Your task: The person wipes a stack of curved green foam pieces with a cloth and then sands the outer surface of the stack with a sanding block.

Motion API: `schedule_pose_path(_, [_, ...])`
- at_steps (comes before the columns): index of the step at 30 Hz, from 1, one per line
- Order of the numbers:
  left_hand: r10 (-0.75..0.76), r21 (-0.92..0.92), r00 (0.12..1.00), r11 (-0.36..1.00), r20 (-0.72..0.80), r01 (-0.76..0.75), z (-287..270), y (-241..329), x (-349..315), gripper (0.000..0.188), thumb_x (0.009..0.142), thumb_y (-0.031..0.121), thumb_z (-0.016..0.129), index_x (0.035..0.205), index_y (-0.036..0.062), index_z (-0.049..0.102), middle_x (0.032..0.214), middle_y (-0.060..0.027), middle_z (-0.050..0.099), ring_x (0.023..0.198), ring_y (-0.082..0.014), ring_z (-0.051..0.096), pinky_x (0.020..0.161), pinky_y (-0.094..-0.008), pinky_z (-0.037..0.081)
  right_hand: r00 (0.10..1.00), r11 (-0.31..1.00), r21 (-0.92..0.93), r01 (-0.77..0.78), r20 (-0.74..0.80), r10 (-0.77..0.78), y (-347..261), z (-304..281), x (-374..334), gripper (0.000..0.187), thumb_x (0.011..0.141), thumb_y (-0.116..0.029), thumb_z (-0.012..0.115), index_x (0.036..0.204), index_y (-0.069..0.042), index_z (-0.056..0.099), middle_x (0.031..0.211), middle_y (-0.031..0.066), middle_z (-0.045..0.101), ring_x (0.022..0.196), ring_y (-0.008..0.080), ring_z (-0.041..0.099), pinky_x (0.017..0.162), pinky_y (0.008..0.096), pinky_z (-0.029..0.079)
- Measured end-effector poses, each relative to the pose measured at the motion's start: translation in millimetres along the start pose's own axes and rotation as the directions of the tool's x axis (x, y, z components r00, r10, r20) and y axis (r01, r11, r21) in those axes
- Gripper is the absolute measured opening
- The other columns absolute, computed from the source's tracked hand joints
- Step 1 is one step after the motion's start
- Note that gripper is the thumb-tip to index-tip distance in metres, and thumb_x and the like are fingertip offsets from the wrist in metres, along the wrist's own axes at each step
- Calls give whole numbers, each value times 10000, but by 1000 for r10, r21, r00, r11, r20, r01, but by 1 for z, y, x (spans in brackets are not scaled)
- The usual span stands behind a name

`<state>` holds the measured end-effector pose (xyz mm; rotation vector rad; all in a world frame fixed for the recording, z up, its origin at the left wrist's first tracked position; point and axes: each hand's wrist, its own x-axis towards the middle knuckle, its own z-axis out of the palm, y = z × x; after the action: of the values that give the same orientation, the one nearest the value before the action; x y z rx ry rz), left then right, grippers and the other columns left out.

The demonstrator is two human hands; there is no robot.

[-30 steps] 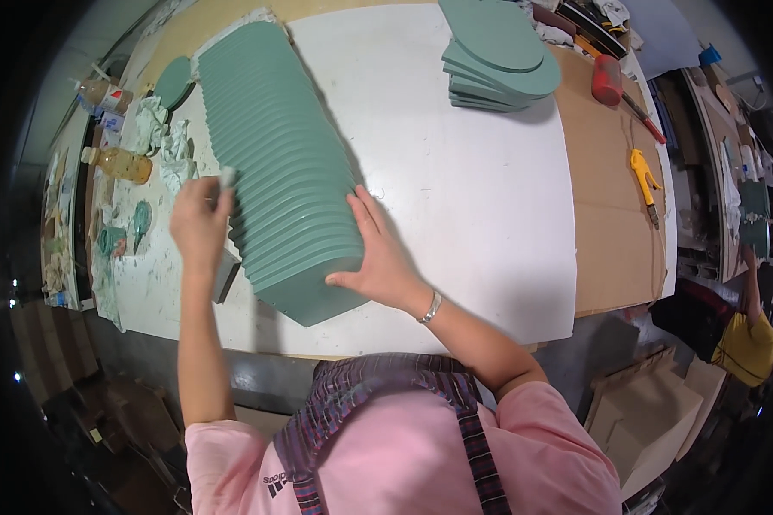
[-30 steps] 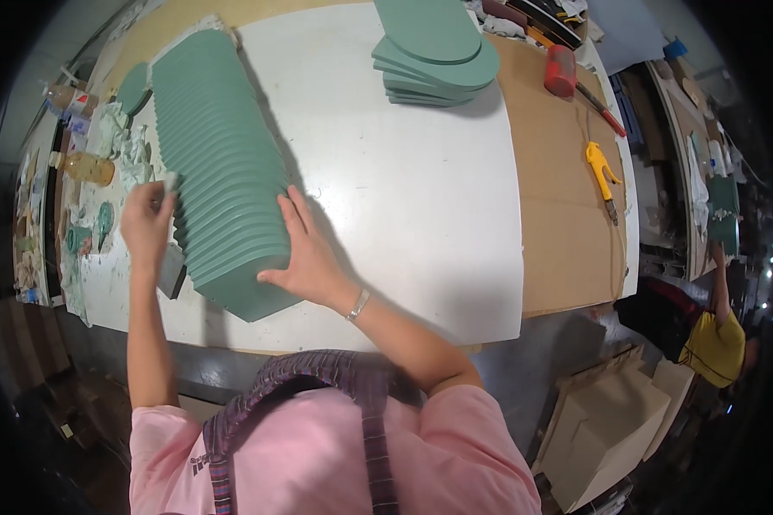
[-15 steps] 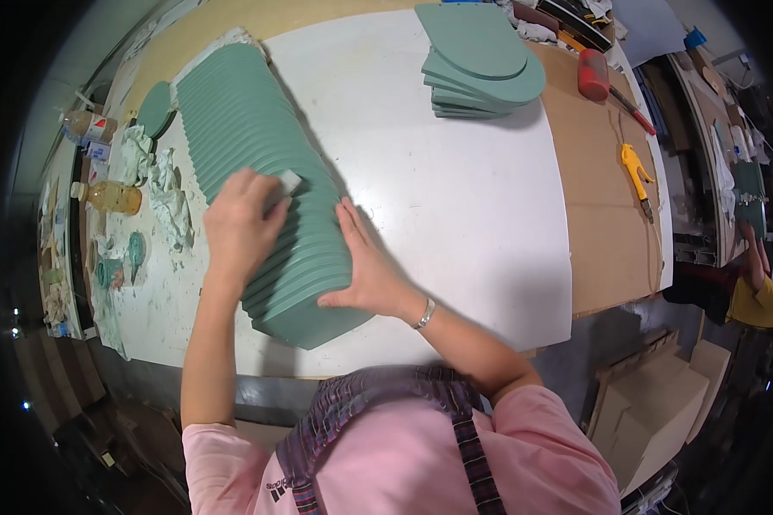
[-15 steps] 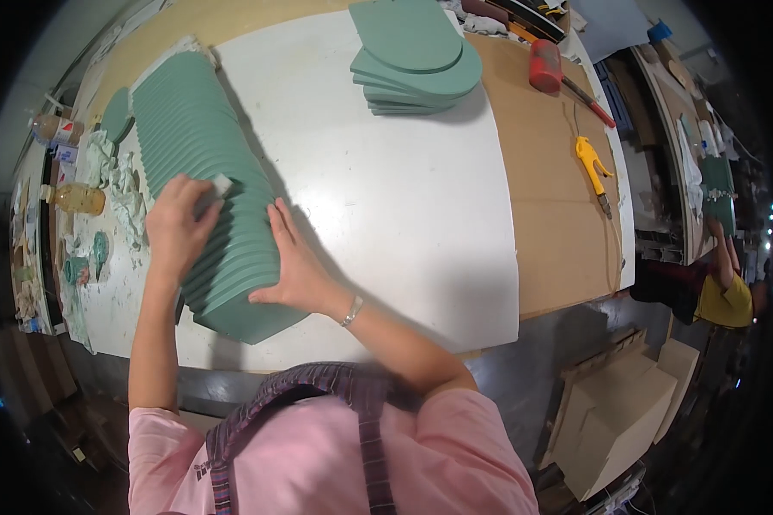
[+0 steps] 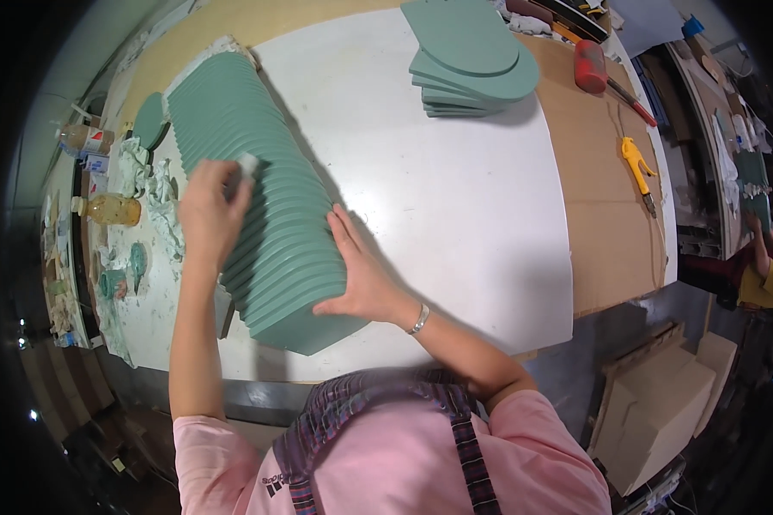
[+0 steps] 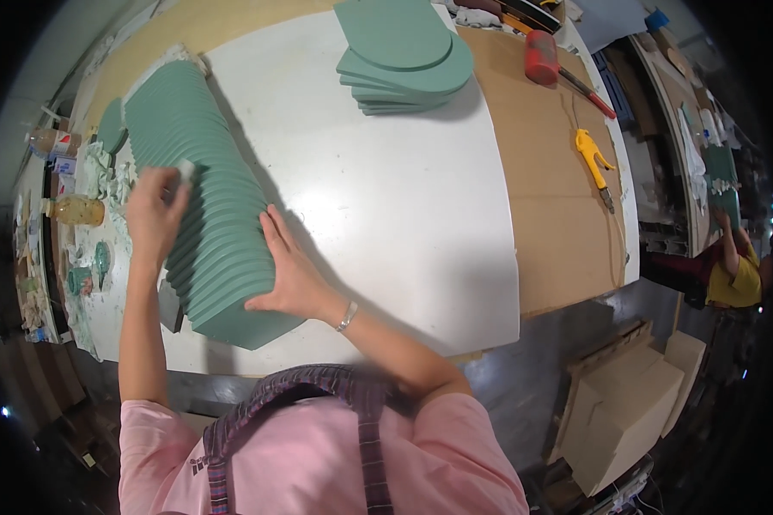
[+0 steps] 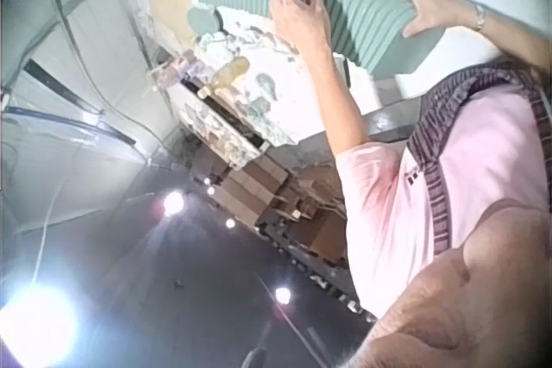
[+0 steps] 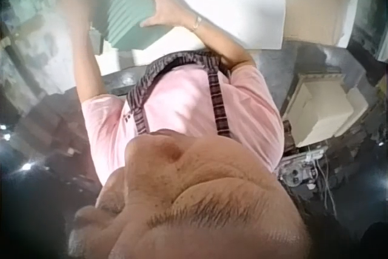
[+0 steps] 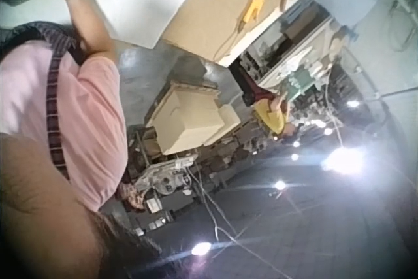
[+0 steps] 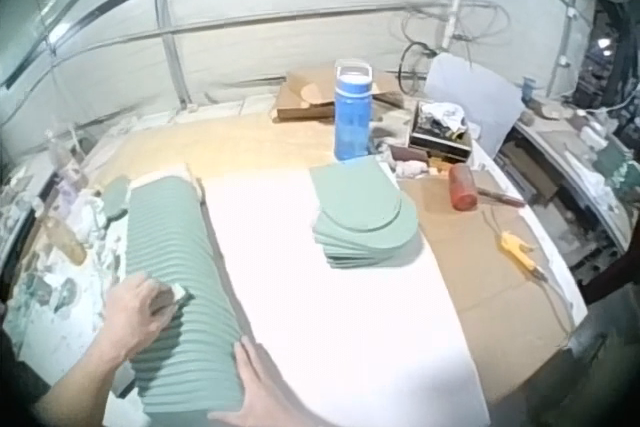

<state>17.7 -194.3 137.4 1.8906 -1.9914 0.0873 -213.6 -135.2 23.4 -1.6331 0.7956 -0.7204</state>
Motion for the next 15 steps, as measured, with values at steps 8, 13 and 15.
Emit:
schedule_pose_path(8, [-190, -89, 977, 979, -100, 181, -4, -64, -5, 210, 847, 154, 762, 996, 31, 681, 878, -115, 682, 781, -253, 696, 722, -364, 548, 999, 999, -37, -33, -13, 33, -4, -4, -4, 1375, 598, -388, 946, 1585, 33, 87, 1668, 228, 41, 1528, 411, 162, 1232, 448, 250])
schedule_pose_path(13, [-103, 142, 985, 982, -141, 123, 9, -91, 23, 188, 847, 204, 751, 964, 68, 693, 913, -89, 693, 795, -281, 684, 707, -397, 531, 1000, 1000, -27, 17, -11, -17, -10, -1, -1, 1364, 592, -383, 946, 1584, 34, 107, 1669, 228, 58, 1529, 408, 163, 1230, 451, 248])
schedule_pose_path(15, [-309, 149, 939, 932, -151, 331, 7, -107, 33, 194, 842, 220, 757, 949, 66, 708, 918, -104, 697, 792, -283, 684, 701, -397, 527, 1000, 999, -39, 2, -15, -3, -4, 1, -2, 1368, 601, -449, 934, 1593, 20, 118, 1678, 215, 66, 1547, 380, 113, 1244, 443, 181])
